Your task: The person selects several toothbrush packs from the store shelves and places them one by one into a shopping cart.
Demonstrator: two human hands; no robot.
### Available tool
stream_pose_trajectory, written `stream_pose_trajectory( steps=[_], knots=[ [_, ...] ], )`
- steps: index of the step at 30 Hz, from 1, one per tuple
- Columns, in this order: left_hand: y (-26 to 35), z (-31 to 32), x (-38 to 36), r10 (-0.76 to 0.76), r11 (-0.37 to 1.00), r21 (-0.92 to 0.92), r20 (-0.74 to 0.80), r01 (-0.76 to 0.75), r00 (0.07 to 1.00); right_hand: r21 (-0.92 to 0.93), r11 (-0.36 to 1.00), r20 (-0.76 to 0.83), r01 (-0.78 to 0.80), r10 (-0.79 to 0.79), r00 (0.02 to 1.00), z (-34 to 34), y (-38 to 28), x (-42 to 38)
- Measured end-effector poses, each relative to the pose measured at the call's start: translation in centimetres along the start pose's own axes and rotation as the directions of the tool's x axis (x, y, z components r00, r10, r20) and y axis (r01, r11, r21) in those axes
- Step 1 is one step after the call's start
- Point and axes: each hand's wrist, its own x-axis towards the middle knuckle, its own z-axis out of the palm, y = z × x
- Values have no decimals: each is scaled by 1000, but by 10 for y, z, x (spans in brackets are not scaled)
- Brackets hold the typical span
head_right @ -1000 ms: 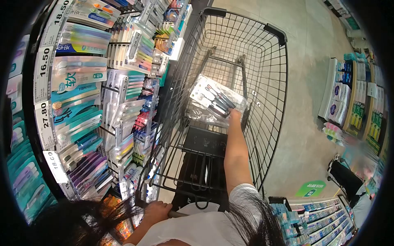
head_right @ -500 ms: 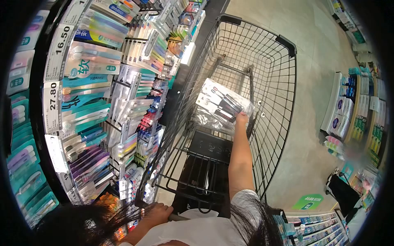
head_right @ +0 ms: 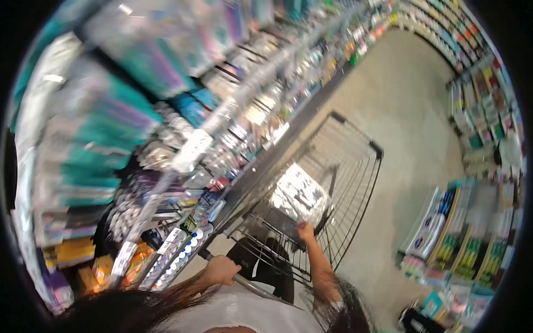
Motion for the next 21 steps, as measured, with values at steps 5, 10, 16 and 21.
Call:
stream_pose_trajectory(
  steps=[5, 10, 16, 21],
  knots=[
    [-3, 35, 2, 29, 998, 66, -284, -11, 958, 319, 913, -17, 254, -262, 965, -22, -118, -55],
    [5, 34, -12, -10, 999, 31, -413, 25, 910, 266, 774, -54, 574, -583, 811, -21, -293, -129],
    [10, 40, -5, -1, 1000, 12, -485, 7, 874, 390, 312, 74, 866, -948, 309, 34, -473, -269],
    [0, 64, 29, 18, 999, 35, -521, 1, 853, 310, 17, 232, 951, -971, -59, 101, -545, -342]
  ],
)
